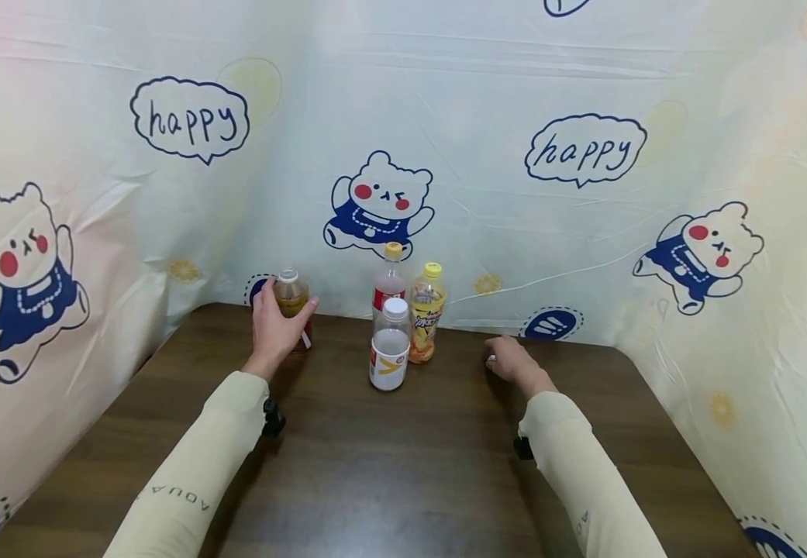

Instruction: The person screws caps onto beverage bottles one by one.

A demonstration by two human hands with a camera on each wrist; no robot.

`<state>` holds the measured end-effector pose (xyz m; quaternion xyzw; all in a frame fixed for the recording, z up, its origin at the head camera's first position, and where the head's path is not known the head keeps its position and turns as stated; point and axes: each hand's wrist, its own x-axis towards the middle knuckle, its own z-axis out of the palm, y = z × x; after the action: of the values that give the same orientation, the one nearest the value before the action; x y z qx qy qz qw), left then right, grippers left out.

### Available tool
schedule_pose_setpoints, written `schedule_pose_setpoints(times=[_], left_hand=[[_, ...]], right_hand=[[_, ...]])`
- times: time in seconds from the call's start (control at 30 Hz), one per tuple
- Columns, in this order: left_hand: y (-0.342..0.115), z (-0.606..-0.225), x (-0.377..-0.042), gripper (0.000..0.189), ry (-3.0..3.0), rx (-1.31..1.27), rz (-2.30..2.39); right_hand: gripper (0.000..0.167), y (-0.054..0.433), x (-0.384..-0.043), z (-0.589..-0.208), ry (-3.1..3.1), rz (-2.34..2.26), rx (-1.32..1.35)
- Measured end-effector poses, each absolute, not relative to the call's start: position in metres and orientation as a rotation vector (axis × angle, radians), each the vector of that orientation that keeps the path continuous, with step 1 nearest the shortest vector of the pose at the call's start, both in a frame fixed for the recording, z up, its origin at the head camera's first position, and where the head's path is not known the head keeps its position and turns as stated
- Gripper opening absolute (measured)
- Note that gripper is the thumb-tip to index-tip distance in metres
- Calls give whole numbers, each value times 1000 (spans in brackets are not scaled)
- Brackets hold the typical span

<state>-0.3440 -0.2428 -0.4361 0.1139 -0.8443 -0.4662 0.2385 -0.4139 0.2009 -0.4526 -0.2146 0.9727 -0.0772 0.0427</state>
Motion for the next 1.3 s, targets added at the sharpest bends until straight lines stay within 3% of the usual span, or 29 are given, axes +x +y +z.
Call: schedule_pose_setpoints(times=[0.27,0.6,1.07,1.3], left_hand=[[-244,-439,-345,91,-2298,324,-1295],[-249,-439,-344,78,-2292,256,-1262],[-243,-429,-327,80,-2377,125,-1208],[-236,-421,-317,78,-2415,46,-1176]], right_hand=[[14,200,-411,-446,2984,-295,-687],[14,202,-406,-430,3034,-460,-772],[20,226,-391,-408,2974,-725,-650],[32,227,-389,-398,3044,-764,-759]])
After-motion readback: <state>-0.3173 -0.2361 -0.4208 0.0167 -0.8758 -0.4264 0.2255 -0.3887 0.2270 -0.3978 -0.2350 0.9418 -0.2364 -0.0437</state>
